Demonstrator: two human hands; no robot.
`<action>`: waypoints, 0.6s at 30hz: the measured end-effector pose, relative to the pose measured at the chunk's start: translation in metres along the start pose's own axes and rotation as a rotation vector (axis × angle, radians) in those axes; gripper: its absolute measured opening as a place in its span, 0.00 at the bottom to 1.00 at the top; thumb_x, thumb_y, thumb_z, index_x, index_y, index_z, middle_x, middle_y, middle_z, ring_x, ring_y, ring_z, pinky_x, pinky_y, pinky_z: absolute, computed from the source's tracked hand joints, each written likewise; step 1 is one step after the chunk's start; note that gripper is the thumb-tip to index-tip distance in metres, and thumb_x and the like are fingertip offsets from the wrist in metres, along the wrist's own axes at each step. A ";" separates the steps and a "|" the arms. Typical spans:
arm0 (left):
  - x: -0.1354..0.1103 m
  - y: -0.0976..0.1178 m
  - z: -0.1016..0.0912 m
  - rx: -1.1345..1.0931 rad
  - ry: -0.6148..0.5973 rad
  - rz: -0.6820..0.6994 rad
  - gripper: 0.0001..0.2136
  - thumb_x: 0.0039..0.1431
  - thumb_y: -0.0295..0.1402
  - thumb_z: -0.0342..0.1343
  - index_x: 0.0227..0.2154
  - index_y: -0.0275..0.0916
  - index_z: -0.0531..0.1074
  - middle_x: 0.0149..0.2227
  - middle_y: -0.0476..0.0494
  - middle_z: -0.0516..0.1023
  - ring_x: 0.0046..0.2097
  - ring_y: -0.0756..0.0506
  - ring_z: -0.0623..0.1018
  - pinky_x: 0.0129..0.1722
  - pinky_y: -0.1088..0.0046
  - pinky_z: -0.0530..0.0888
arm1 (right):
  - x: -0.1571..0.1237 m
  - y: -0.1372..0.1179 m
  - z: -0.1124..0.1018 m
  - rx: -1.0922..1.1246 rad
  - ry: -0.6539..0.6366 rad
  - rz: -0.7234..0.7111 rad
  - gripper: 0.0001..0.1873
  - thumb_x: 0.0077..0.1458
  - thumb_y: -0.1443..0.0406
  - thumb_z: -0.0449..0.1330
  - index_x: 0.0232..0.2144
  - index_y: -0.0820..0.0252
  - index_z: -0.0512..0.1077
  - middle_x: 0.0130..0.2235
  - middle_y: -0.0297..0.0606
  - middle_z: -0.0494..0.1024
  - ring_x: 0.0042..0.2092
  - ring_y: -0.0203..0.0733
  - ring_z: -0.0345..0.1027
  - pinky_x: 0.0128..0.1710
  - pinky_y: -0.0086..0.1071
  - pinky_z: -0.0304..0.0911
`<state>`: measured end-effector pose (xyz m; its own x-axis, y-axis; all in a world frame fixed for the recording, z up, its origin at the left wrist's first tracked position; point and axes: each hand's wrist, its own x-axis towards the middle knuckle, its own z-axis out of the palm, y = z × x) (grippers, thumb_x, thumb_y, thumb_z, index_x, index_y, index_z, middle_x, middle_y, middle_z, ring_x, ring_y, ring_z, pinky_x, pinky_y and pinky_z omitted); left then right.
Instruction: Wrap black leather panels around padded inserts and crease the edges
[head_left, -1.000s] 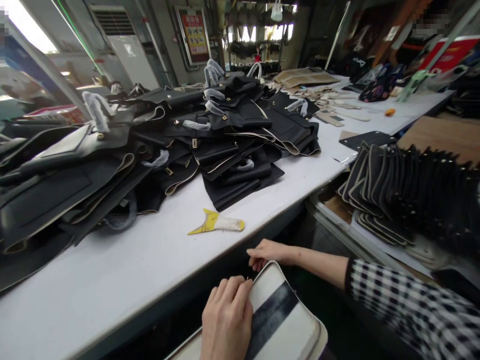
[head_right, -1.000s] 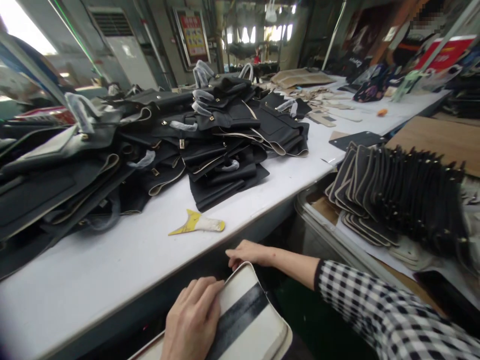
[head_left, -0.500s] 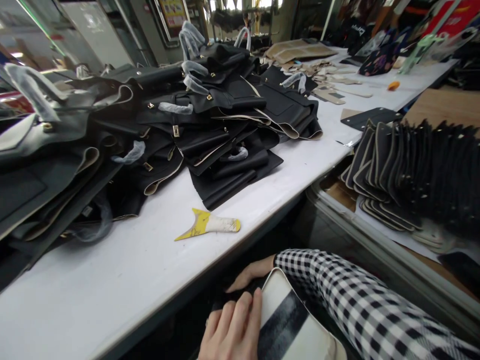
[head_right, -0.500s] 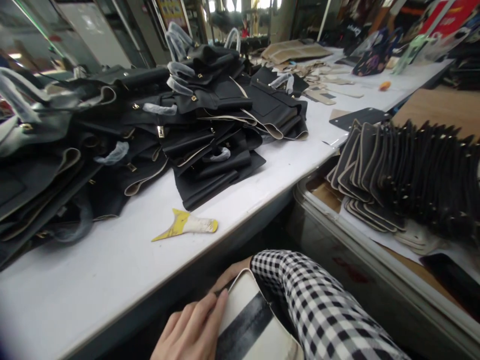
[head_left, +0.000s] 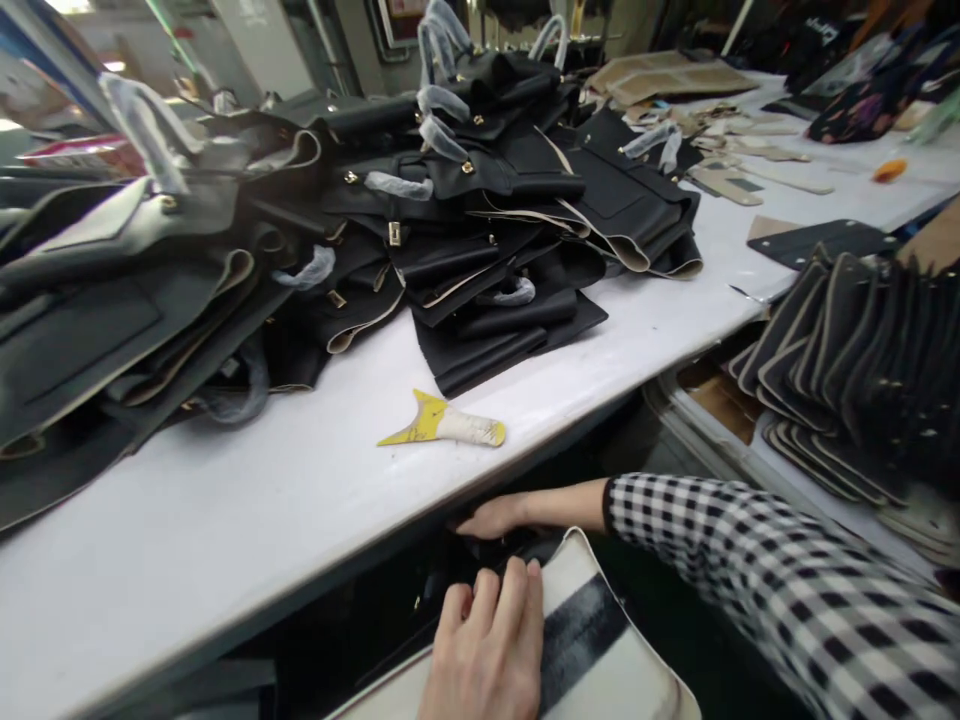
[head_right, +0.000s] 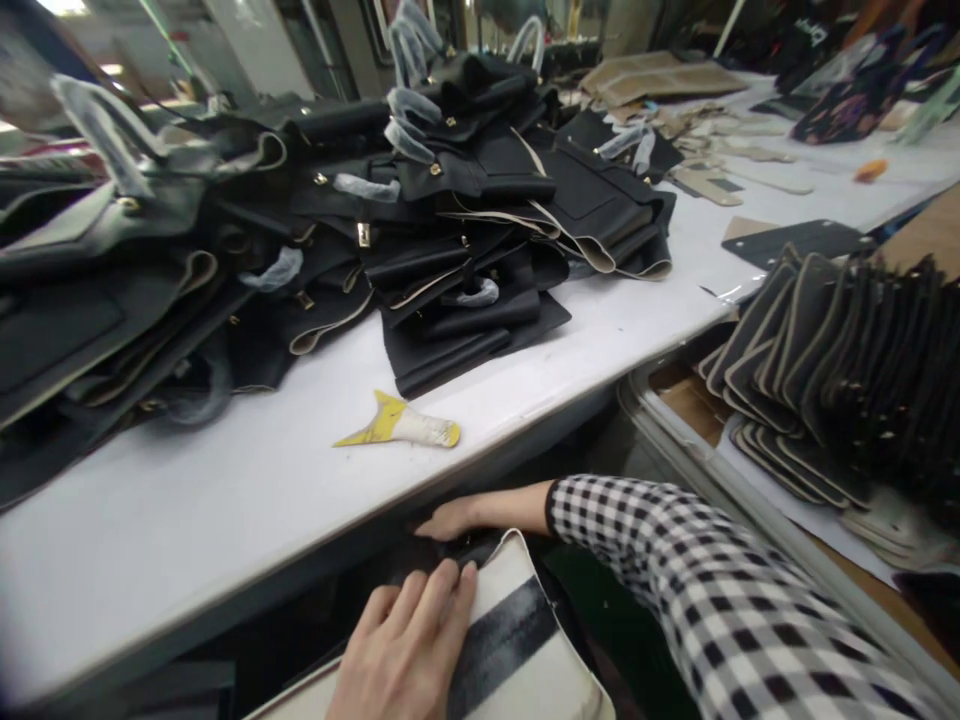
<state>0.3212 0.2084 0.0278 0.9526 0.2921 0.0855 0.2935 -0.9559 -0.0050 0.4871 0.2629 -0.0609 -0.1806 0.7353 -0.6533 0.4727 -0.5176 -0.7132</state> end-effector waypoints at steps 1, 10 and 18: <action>0.001 0.001 -0.002 -0.031 -0.007 -0.015 0.22 0.58 0.24 0.50 0.56 0.38 0.68 0.53 0.39 0.74 0.44 0.38 0.72 0.39 0.60 0.68 | -0.005 -0.011 -0.002 0.008 -0.051 0.025 0.27 0.61 0.49 0.52 0.28 0.63 0.78 0.29 0.41 0.79 0.30 0.42 0.72 0.31 0.33 0.68; -0.021 -0.027 -0.044 -0.586 -0.016 -0.511 0.21 0.50 0.20 0.49 0.43 0.49 0.73 0.42 0.50 0.75 0.45 0.44 0.71 0.42 0.65 0.65 | -0.062 -0.071 0.014 -0.126 0.040 -0.033 0.40 0.65 0.44 0.36 0.30 0.67 0.76 0.32 0.46 0.80 0.28 0.40 0.70 0.28 0.31 0.63; -0.095 -0.078 -0.055 -0.709 -0.106 -0.824 0.06 0.48 0.31 0.55 0.29 0.45 0.76 0.33 0.53 0.76 0.37 0.47 0.74 0.36 0.71 0.64 | -0.074 -0.082 0.032 -0.511 0.175 -0.265 0.33 0.66 0.47 0.40 0.28 0.60 0.74 0.33 0.41 0.80 0.35 0.43 0.71 0.35 0.32 0.58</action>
<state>0.2035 0.2537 0.0744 0.4969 0.8191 -0.2867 0.7637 -0.2558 0.5927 0.4343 0.2368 0.0382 -0.2251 0.8940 -0.3874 0.7932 -0.0627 -0.6057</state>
